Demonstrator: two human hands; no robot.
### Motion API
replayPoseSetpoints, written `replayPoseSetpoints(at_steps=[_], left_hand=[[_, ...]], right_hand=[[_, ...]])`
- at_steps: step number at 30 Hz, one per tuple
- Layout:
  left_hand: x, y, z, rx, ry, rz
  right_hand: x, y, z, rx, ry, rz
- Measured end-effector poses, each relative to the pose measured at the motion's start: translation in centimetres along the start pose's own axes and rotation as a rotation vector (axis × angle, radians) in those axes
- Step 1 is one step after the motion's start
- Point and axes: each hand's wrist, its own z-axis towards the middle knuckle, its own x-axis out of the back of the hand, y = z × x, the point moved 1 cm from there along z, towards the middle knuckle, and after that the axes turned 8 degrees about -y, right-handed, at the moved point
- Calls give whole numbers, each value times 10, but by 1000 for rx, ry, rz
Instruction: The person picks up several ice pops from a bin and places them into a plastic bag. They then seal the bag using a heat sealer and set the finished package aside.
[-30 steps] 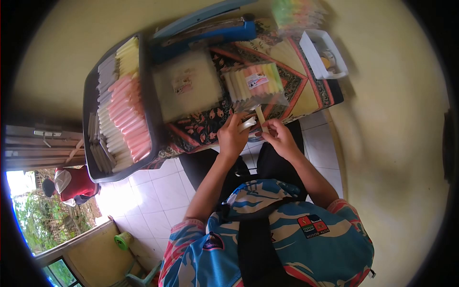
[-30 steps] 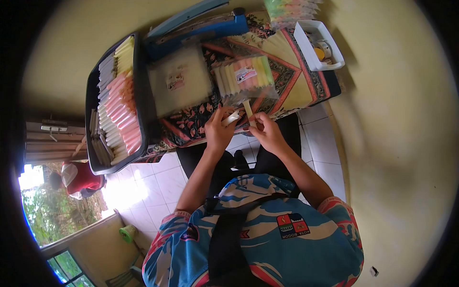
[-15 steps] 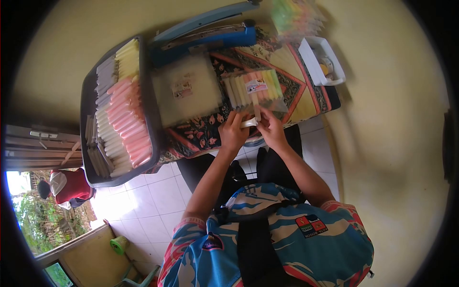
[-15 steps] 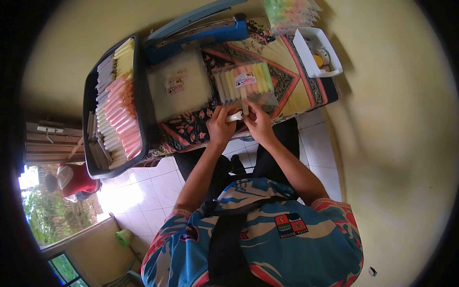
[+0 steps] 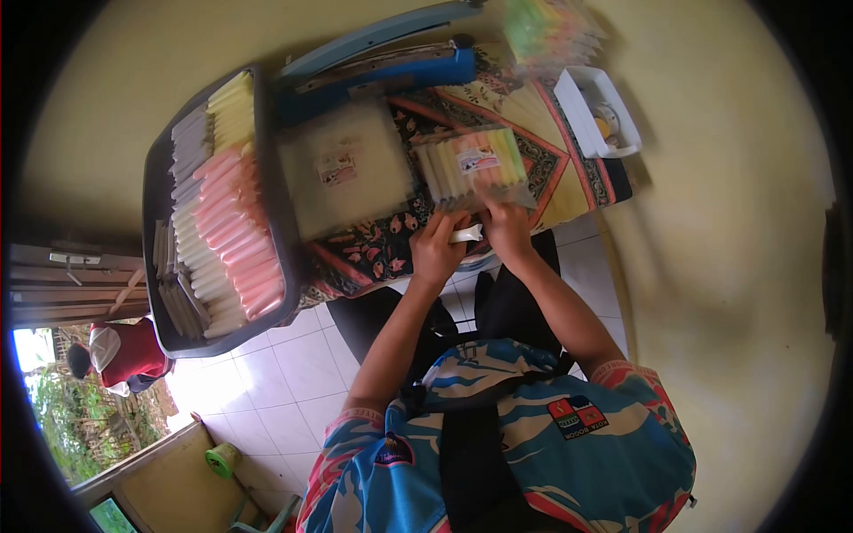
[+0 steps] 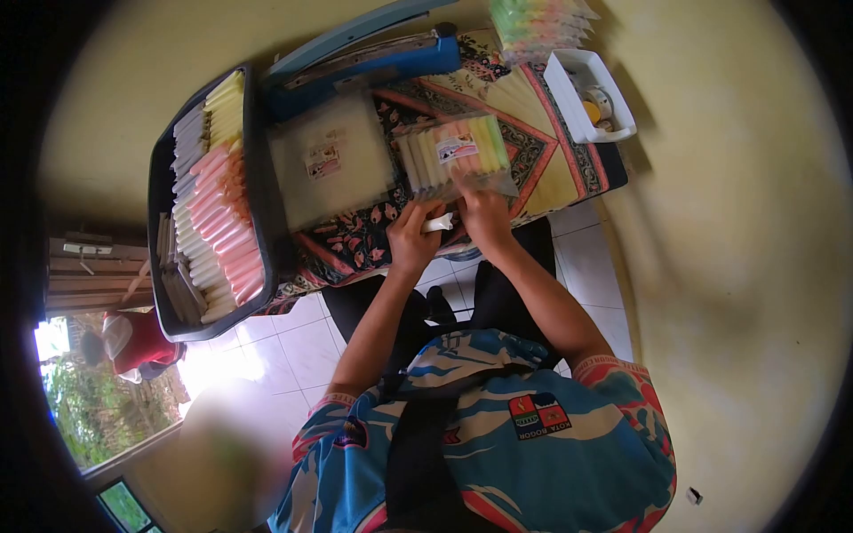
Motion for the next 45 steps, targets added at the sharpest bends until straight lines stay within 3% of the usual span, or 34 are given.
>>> replayPoseSetpoints(at_steps=[8,11,17,20,26,29,35,39,40,41,43,45], left_hand=[[-1,-2,-1,9,-7,-33],[2,0,-2,43,-58,-53],[3,0,-2,50,-88,-49],[3,0,-2,49,-89,-53],[-3,-6,-5,41,-44,-81],[4,-1,-5,55,-121,9],[2,0,-7,-32,-194,12],[3,-1,-4,-87,-97,54],[5,-1,-3,-83,-81,67],[6,0,-3,-81,-65,78],[7,6,2,-95,-16,65],[7,7,4,-81,-1,62]], right_hand=[[-2,1,1,36,60,29],[2,-1,-2,-72,-25,-35],[-6,7,0,15,52,-61],[-5,5,0,-57,-18,-67],[3,-4,-11,44,159,-40],[25,-29,-33,-54,-1,232],[9,-39,-48,-164,35,721],[8,-30,-48,-289,133,1100],[19,-32,-44,-373,108,1069],[18,-29,-41,-370,212,1263],[30,-25,-41,-485,212,1486],[40,-17,-46,-571,-6,1433]])
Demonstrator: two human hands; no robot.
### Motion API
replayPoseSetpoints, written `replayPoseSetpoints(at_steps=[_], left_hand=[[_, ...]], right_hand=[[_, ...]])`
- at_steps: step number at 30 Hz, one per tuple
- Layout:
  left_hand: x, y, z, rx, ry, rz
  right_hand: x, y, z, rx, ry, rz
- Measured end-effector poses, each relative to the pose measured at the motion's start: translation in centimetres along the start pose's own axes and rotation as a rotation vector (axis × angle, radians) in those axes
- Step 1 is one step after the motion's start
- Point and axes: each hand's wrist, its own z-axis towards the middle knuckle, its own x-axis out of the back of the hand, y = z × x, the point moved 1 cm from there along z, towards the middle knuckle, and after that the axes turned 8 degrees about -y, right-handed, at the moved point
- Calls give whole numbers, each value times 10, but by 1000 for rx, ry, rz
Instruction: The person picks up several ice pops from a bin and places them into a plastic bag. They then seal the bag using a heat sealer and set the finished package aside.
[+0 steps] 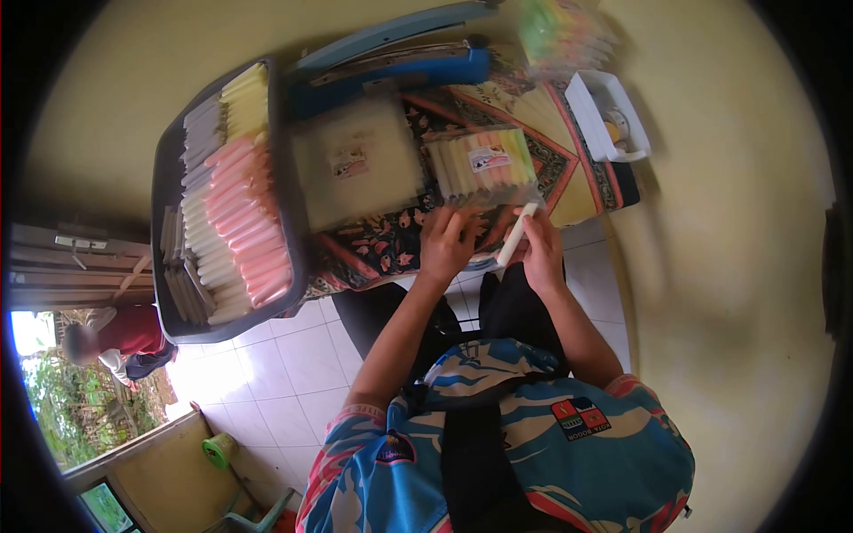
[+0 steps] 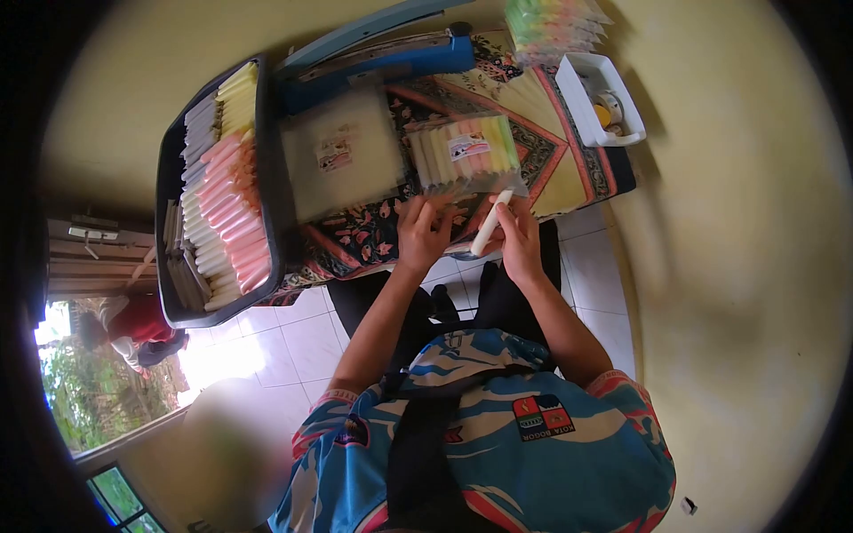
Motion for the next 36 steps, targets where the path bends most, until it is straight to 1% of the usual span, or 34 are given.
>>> replayPoseSetpoints(at_steps=[1,2,5,8,9,12,15,18,21,24,25,28,29,36], left_hand=[[-1,-1,0,22,-9,6],[-2,-2,-1,44,-19,11],[-3,-4,-2,9,-8,6],[-3,-4,-1,18,9,-35],[-4,-5,-2,29,5,-47],[-6,-9,-5,49,0,-69],[-6,-8,-5,55,-2,-66],[-5,-8,-5,59,10,-72],[-7,-11,-7,44,52,-85],[-5,-10,-6,31,67,-76],[-4,-9,-5,29,64,-66],[-4,-7,-7,71,30,-79],[-4,-7,-7,91,16,-92],[-3,-6,-6,65,21,-89]], right_hand=[[3,-1,-3,-89,-36,-48],[3,-1,-6,-127,-43,-51],[4,3,-14,-265,-94,-72],[2,3,-16,-272,-227,-107],[-1,2,-17,-281,-241,-66],[-3,9,-17,-125,-234,-299],[-17,1,-11,-72,-167,-612],[-19,11,4,-17,-152,-756],[-22,16,20,218,-121,-1022],[-29,19,33,306,-15,-1056],[-26,24,37,287,-21,-1090],[-30,23,41,403,-37,-1136],[-29,24,42,411,-46,-1154],[-24,23,45,429,-65,-1282]])
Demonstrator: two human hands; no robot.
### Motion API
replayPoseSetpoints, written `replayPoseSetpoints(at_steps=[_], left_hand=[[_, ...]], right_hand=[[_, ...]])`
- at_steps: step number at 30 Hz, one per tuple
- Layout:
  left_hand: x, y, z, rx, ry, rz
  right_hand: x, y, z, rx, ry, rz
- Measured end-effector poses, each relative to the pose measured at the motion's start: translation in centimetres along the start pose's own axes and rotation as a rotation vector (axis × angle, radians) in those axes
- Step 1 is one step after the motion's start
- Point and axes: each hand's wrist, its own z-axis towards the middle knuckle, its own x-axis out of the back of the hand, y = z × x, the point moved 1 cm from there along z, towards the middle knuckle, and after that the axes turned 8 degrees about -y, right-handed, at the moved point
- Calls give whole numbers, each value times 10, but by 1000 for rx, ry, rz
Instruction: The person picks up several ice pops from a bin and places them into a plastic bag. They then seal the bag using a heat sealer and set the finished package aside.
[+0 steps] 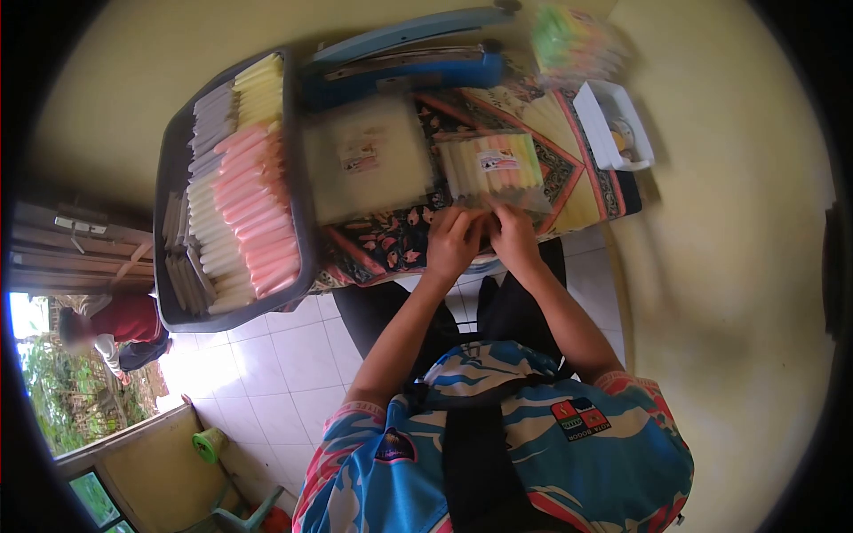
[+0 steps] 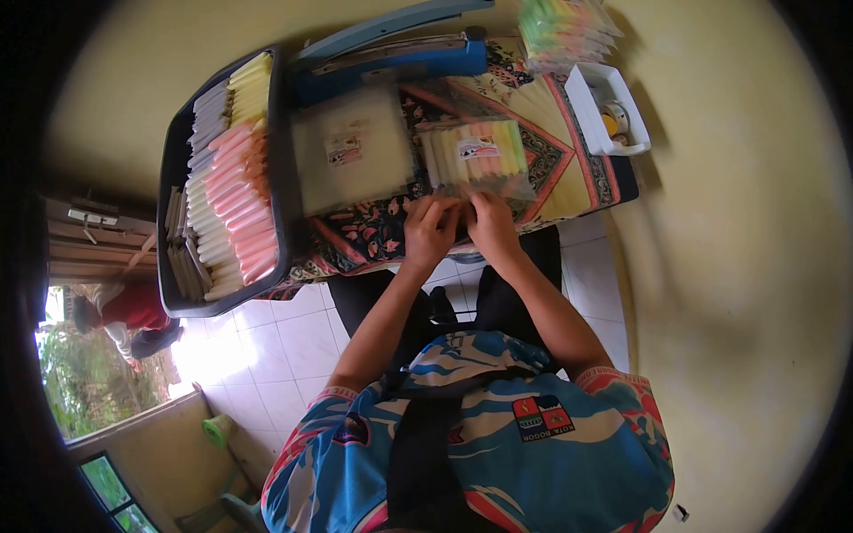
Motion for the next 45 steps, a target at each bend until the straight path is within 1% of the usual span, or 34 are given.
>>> replayPoseSetpoints(at_steps=[2,4,7,10,13,16,19,25,28,31,34,37,45], left_hand=[[-1,-2,1,-41,26,17],[-3,-3,-2,3,5,-7],[-1,-2,-1,20,-8,-10],[0,-1,1,-19,14,5],[0,0,2,-33,27,9],[0,1,0,-2,3,-2],[0,1,0,8,-7,-2],[3,3,3,-30,15,-3],[3,2,2,-37,12,5],[1,2,1,-29,-1,-3],[0,0,0,-26,-1,-15],[1,2,0,-12,-7,-13],[-3,-1,-1,-33,-13,-4]], right_hand=[[-1,1,2,9,-3,-35],[-2,2,4,11,-14,-51],[-5,6,9,143,58,-124],[-4,3,12,107,48,-122],[-6,9,16,130,31,-147],[-6,11,19,117,24,-130],[-5,9,20,-57,-107,-83],[-3,8,15,79,35,-78],[0,8,10,47,-25,-71],[-1,6,13,35,-12,-72],[-4,9,14,-4,-48,-106],[-2,11,9,135,74,-77],[-3,13,3,106,87,-139]])
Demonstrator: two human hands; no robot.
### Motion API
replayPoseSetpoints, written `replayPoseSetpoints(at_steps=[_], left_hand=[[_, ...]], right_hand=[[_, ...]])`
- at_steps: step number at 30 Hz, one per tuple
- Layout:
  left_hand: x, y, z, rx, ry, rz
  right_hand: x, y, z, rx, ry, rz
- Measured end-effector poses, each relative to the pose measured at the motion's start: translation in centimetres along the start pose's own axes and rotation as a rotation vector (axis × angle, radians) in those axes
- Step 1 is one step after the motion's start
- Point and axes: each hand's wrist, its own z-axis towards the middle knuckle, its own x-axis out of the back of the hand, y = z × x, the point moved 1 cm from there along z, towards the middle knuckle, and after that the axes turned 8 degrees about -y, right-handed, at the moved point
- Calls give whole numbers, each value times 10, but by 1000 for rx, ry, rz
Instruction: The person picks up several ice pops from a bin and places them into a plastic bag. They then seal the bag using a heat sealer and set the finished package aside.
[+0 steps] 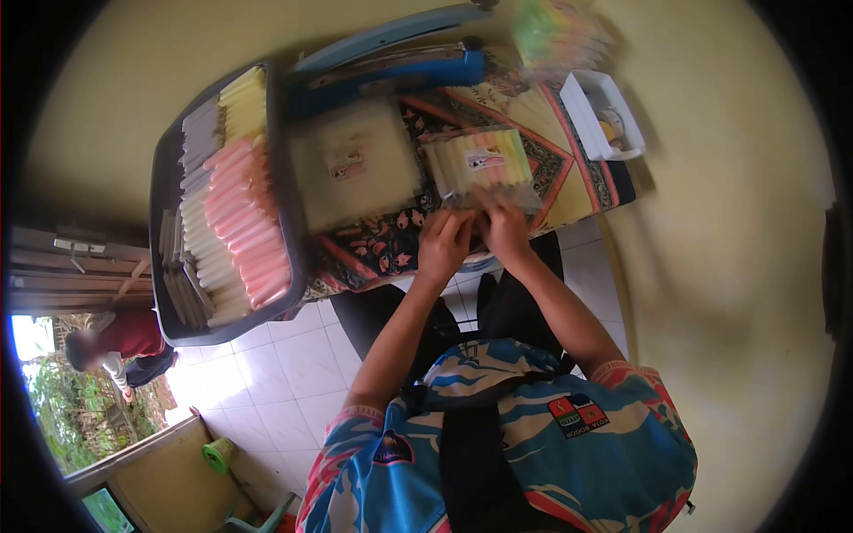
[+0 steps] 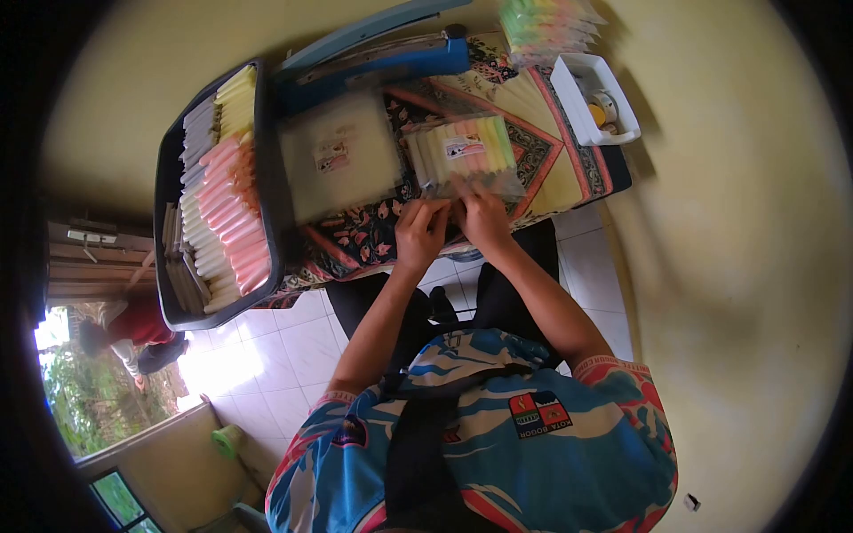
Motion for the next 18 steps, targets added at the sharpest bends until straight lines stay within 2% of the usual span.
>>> replayPoseSetpoints(at_steps=[4,7,13,18], left_hand=[[2,1,0,23,-12,9],[1,3,0,22,-26,17],[0,2,-1,24,-12,23],[-1,2,-3,37,-48,16]], right_hand=[[0,3,-3,37,33,79],[5,-1,-1,-16,-18,36],[6,6,-11,53,123,73],[8,6,-9,-30,88,-2]])
